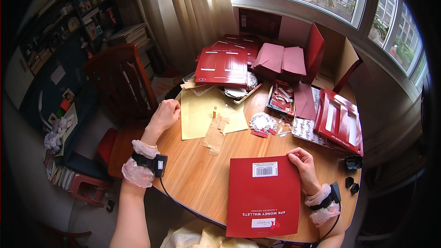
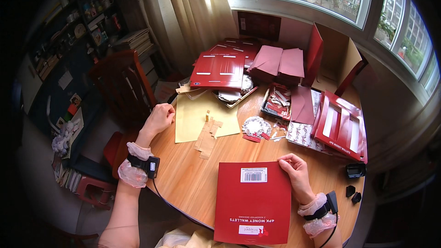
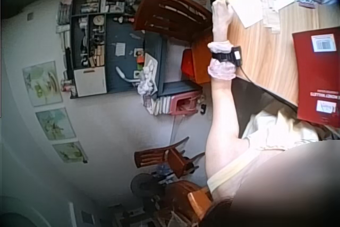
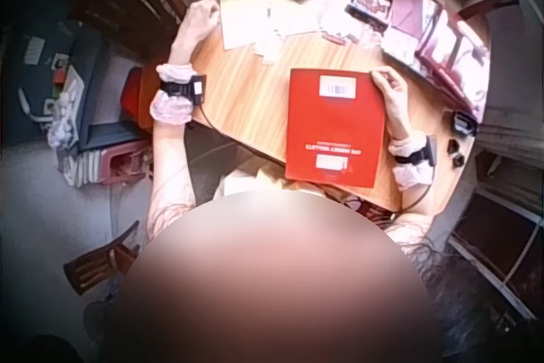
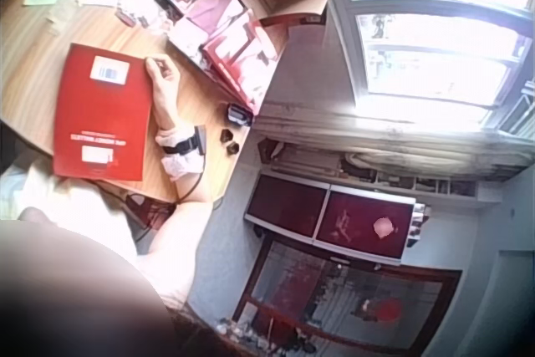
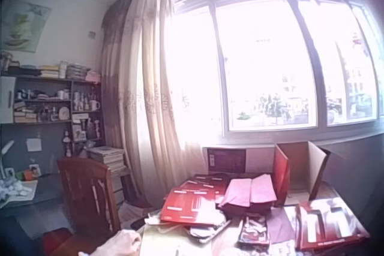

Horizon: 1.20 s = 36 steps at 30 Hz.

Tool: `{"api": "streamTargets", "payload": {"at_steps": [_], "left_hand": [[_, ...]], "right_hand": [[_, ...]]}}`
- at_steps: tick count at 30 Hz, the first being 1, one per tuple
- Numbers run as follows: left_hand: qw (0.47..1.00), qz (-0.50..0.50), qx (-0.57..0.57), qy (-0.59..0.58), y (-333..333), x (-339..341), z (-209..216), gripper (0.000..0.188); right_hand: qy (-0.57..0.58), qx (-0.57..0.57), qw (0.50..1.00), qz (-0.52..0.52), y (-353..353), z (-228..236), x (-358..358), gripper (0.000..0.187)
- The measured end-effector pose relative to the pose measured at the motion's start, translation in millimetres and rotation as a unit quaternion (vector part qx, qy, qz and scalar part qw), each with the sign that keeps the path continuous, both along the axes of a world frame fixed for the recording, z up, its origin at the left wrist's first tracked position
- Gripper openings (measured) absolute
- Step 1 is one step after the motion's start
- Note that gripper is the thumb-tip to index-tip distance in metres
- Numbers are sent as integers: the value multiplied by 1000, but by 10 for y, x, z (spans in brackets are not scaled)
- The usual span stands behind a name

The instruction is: The person is assembling red gift or product boxes from flat cardboard pieces.

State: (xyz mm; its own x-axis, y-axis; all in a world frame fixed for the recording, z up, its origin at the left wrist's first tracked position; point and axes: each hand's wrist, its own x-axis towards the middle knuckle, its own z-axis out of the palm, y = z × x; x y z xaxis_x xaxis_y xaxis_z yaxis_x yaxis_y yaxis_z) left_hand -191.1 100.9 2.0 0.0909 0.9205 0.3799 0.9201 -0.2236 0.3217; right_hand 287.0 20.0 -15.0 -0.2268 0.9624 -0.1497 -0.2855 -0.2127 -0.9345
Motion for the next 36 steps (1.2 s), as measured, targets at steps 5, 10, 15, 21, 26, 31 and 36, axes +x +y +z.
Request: {"api": "streamTargets", "payload": {"at_steps": [5,10,15,21,26,31,36], "left_hand": [[998,-24,24,55,-51,96,61,8],[978,-46,25,202,-79,109,22,7],[954,-49,31,295,-22,173,-14,5],[929,-61,44,361,12,277,4,5],[930,-59,47,359,49,256,-38,2],[969,-29,30,242,69,187,-49,5],[994,41,31,92,55,121,-32,6]], "right_hand": [[-12,6,1000,-5,5,-4,24,8],[-9,3,1000,7,-3,26,-2,8],[-17,5,1000,8,-5,10,3,8],[-15,4,1000,8,-6,-8,19,9],[-17,0,1000,8,-12,16,9,9],[-17,2,1000,9,-4,19,8,8],[-37,24,999,9,-11,2,-19,7]]}}
